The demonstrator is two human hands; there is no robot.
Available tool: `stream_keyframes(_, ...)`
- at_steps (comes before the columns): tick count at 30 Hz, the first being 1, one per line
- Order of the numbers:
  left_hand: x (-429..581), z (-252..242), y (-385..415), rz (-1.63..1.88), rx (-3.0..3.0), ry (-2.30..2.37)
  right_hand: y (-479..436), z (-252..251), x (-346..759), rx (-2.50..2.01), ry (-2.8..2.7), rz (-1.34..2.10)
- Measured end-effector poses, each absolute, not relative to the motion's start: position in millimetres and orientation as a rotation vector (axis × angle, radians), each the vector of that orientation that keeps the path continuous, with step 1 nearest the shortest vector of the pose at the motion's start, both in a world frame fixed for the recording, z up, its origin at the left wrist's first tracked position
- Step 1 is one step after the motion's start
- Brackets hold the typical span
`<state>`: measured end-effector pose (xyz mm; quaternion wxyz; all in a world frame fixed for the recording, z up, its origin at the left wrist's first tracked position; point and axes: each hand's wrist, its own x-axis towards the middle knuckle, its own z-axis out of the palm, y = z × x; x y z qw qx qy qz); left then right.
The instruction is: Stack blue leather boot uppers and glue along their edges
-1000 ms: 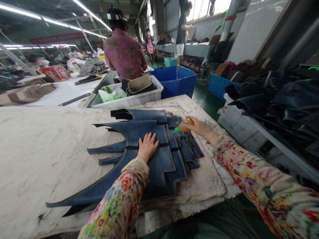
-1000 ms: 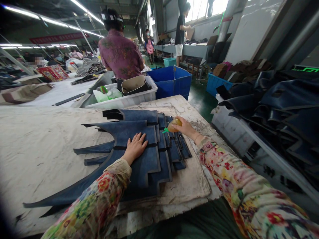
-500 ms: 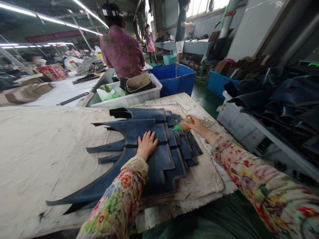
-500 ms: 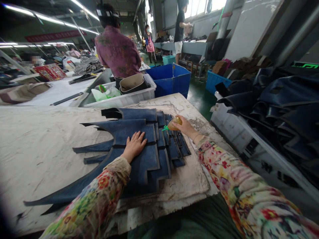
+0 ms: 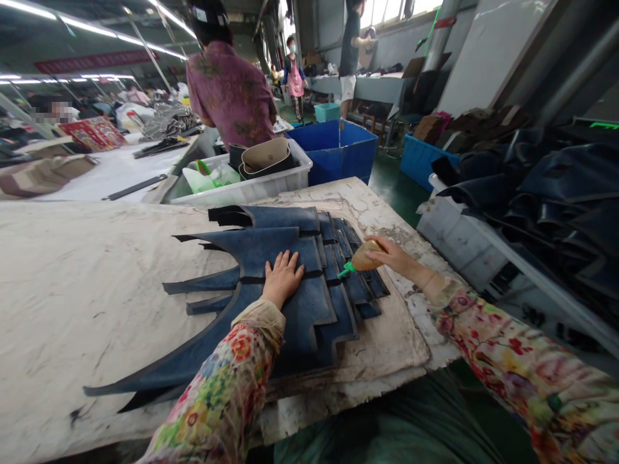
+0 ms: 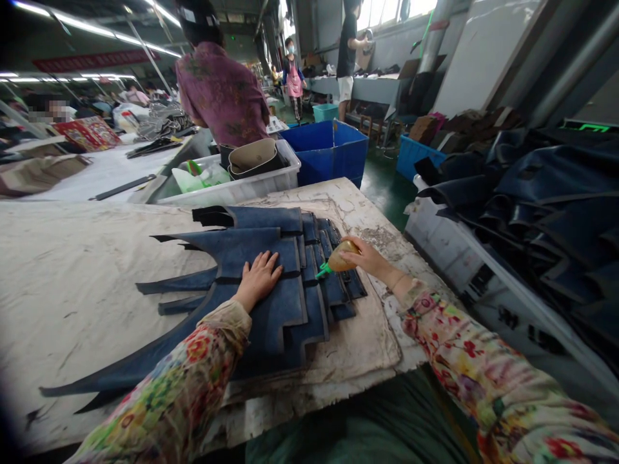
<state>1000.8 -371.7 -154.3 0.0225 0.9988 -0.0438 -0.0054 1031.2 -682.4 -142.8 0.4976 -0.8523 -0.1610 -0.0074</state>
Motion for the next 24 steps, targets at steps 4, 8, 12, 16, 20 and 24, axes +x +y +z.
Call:
stream_keyframes(4,1001,-154,-372,-0.02,3.095,-0.137,-679,-139,1029,-2.085,-0.397,-0.043)
stream_keyframes(8,1000,-153,-372,-0.012,3.104,-0.148,-683,-136,1025,-2.069,-0.404,0.021)
stream_keyframes(12,1000,-154,-373,-0.022,3.096,-0.143,-684,-135,1021,-2.072,-0.44,0.002)
stream_keyframes(16,1001,-154,-372,-0.026,3.078,-0.133,-684,-133,1015,-2.114,-0.486,-0.002)
stream_keyframes(20,1002,-155,-372,-0.03,3.08,-0.132,-688,-128,1003,-2.131,-0.553,0.085)
stream_keyframes(24,1001,-154,-372,-0.032,3.083,-0.139,-691,-124,993,-2.129,-0.559,0.136)
